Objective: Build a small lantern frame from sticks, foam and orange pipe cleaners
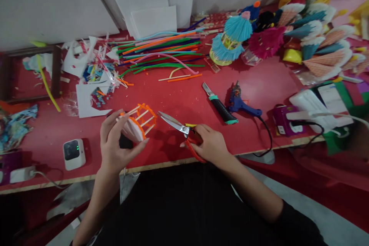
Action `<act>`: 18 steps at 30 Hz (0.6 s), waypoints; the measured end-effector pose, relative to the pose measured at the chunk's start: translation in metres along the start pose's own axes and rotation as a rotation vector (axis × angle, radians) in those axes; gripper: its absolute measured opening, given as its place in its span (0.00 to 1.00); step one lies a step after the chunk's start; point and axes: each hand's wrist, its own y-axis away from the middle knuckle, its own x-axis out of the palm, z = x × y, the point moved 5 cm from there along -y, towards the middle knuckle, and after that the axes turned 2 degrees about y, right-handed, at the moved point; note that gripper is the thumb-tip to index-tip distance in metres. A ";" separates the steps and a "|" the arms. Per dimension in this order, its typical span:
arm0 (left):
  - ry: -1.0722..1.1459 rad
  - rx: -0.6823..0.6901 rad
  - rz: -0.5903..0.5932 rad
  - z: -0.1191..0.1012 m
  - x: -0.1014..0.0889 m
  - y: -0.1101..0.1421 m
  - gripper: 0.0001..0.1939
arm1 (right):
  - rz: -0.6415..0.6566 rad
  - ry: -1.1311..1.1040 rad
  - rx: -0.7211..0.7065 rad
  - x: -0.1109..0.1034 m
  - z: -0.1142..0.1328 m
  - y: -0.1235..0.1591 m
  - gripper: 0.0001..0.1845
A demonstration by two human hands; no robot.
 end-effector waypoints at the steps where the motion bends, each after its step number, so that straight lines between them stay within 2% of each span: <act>1: 0.015 -0.013 0.009 0.001 0.000 0.000 0.41 | -0.012 0.003 0.002 -0.001 -0.001 -0.001 0.27; 6: 0.128 -0.066 0.072 0.003 0.000 0.002 0.40 | -0.071 0.062 -0.020 -0.007 -0.006 -0.005 0.26; 12: 0.274 -0.221 0.126 0.010 0.000 0.009 0.37 | -0.067 0.118 -0.095 -0.017 -0.011 -0.012 0.24; 18: 0.284 -0.191 0.146 0.011 0.000 0.010 0.37 | -0.105 0.159 -0.195 -0.026 -0.011 -0.018 0.25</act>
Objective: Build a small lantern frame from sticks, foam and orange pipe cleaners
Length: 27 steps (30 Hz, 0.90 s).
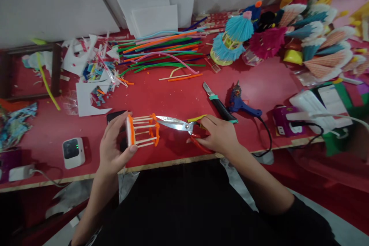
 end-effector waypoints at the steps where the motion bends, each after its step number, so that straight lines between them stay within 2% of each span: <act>1: 0.001 0.006 -0.001 0.000 0.000 0.000 0.37 | -0.006 0.011 -0.013 -0.001 0.000 -0.001 0.26; 7: 0.012 0.029 0.007 0.000 0.001 0.000 0.37 | -0.021 0.065 -0.071 -0.007 0.002 -0.007 0.25; 15: 0.017 0.026 0.005 0.002 0.002 -0.002 0.36 | -0.001 0.046 -0.112 -0.003 0.005 -0.006 0.20; 27: -0.052 -0.049 -0.028 0.008 -0.003 0.001 0.35 | 0.061 -0.090 -0.144 0.006 0.016 -0.006 0.34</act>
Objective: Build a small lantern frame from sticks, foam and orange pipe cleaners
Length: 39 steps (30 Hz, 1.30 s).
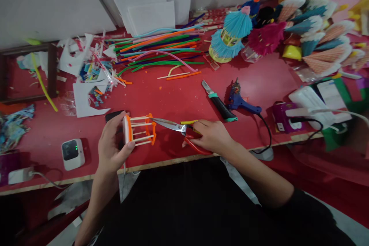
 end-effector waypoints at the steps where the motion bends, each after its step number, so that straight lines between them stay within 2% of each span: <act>1: -0.005 -0.013 0.001 0.001 0.001 0.000 0.35 | 0.005 -0.008 0.006 0.000 0.000 -0.001 0.34; 8: -0.069 -0.047 -0.087 0.003 -0.001 -0.001 0.34 | 0.070 -0.009 0.144 0.002 -0.009 0.001 0.27; 13: -0.035 -0.105 -0.076 0.004 0.000 -0.001 0.36 | 0.084 -0.012 0.153 0.007 -0.005 0.008 0.25; 18: -0.038 -0.084 -0.060 0.002 0.003 -0.002 0.36 | 0.086 0.034 0.200 0.012 -0.005 0.011 0.30; 27: -0.037 -0.085 -0.058 0.002 0.003 -0.001 0.35 | 0.045 0.063 0.195 0.016 -0.007 0.014 0.26; 34: -0.080 -0.069 -0.088 0.001 0.002 -0.003 0.35 | -0.018 -0.013 0.230 0.016 -0.009 0.012 0.26; 39: -0.002 -0.129 -0.102 0.005 0.003 0.000 0.36 | 0.027 -0.061 0.222 0.013 -0.006 0.010 0.23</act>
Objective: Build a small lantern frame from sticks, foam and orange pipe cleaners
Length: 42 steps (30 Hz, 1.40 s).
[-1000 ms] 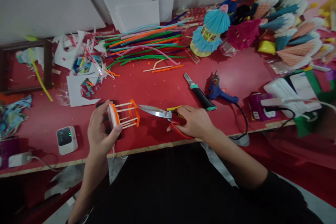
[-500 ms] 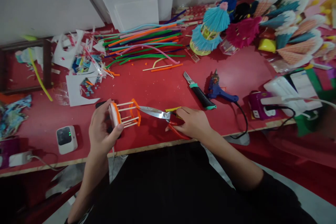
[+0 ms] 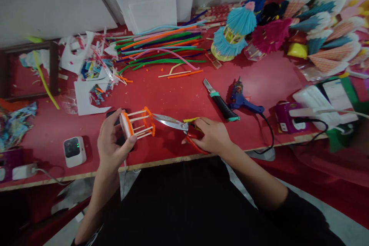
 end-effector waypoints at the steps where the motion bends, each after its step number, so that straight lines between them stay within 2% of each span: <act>1: 0.018 -0.012 0.006 0.000 0.001 0.000 0.36 | 0.009 -0.004 0.003 0.000 0.001 0.000 0.24; 10: 0.041 -0.037 0.043 -0.001 0.004 0.000 0.37 | -0.022 0.074 0.016 0.004 0.000 0.000 0.30; 20: 0.061 -0.075 0.067 0.004 0.007 0.002 0.39 | -0.044 0.050 0.032 0.006 -0.003 0.000 0.29; 24: 0.039 0.013 0.040 0.004 0.006 0.001 0.40 | -0.035 -0.005 0.088 0.006 -0.004 -0.001 0.31; 27: 0.017 0.108 0.019 0.002 0.005 0.001 0.42 | 0.054 0.035 0.147 0.009 -0.006 -0.001 0.31; 30: -0.028 0.221 -0.001 -0.005 0.004 0.001 0.43 | 0.125 0.079 0.196 0.012 -0.006 0.000 0.32; 32: -0.081 0.273 -0.008 -0.013 0.004 0.000 0.43 | 0.118 0.055 0.210 0.012 -0.005 0.000 0.33; 37: -0.146 0.368 0.012 -0.026 0.006 0.001 0.40 | 0.077 -0.008 0.165 0.005 0.002 -0.001 0.32; 42: -0.161 0.456 0.003 -0.027 0.006 0.003 0.40 | 0.070 -0.030 0.107 0.001 0.008 -0.002 0.32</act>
